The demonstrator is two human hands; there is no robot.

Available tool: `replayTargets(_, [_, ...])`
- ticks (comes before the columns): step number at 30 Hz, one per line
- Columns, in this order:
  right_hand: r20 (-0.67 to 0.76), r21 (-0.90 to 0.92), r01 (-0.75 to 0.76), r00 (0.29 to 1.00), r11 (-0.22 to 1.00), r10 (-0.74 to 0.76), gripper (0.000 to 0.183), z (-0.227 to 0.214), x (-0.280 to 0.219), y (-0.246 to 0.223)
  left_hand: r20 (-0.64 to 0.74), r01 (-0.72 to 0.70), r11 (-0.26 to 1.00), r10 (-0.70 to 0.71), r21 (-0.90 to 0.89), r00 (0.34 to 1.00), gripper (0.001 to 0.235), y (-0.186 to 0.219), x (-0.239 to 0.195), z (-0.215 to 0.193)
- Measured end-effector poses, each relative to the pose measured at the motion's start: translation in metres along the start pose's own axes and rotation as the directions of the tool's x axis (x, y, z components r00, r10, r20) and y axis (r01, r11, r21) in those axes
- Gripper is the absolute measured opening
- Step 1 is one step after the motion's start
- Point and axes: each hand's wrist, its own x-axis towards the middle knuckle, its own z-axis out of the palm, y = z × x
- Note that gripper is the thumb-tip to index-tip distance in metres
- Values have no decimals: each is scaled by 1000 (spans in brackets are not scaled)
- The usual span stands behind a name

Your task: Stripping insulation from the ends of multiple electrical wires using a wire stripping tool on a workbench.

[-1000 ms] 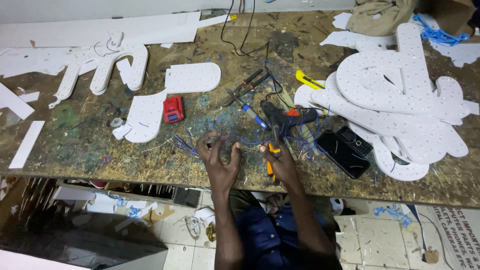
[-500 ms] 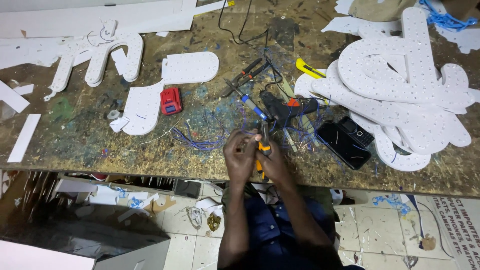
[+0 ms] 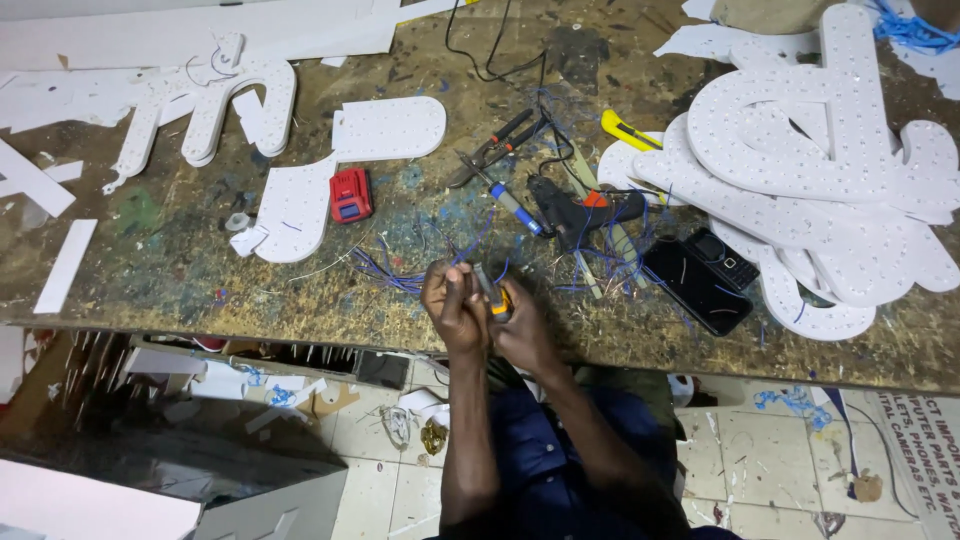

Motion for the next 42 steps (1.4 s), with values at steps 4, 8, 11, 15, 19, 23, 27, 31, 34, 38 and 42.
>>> replayTargets(4, [-126,45,96,988,994,-89,59,11,-4,39,-82,-33,999,32,-3,996,21,26,3,43])
replayTargets(8, [-529,205,6,842,979,106,39,15,-9,36,-420,46,998,-57,-37,906,18,23,23,-5])
replayTargets(11, [-641,294,-8,740,956,204,65,-11,8,11,-480,72,996,-37,54,876,16,23,33,-4])
replayTargets(15, [-787,335,211,598,919,150,85,-69,34,54,-558,457,854,-260,247,788,7,-14,19,2])
replayTargets(19, [-813,359,513,582,780,-8,32,-101,20,25,-309,500,773,-401,391,862,11,-36,2,82])
replayTargets(23, [-721,247,474,672,845,-167,21,-127,8,2,316,102,721,-421,686,850,47,-46,-15,96])
replayTargets(27, [-600,258,372,785,892,-154,28,-130,8,-5,231,-10,590,-302,808,925,41,-59,-15,59])
replayTargets(31, [-557,275,213,830,938,-26,52,-85,14,-25,106,-36,450,-132,892,986,29,-27,19,2])
replayTargets(34, [-456,210,58,889,976,46,50,-54,15,-14,-21,22,394,-7,919,1000,9,-11,61,-49])
replayTargets(38, [-139,-54,149,978,987,-155,50,-38,19,18,45,-59,168,83,984,996,17,-35,124,-103])
replayTargets(42, [-175,-200,124,971,972,-160,50,-29,28,37,129,-126,-84,33,988,991,24,-71,167,-127])
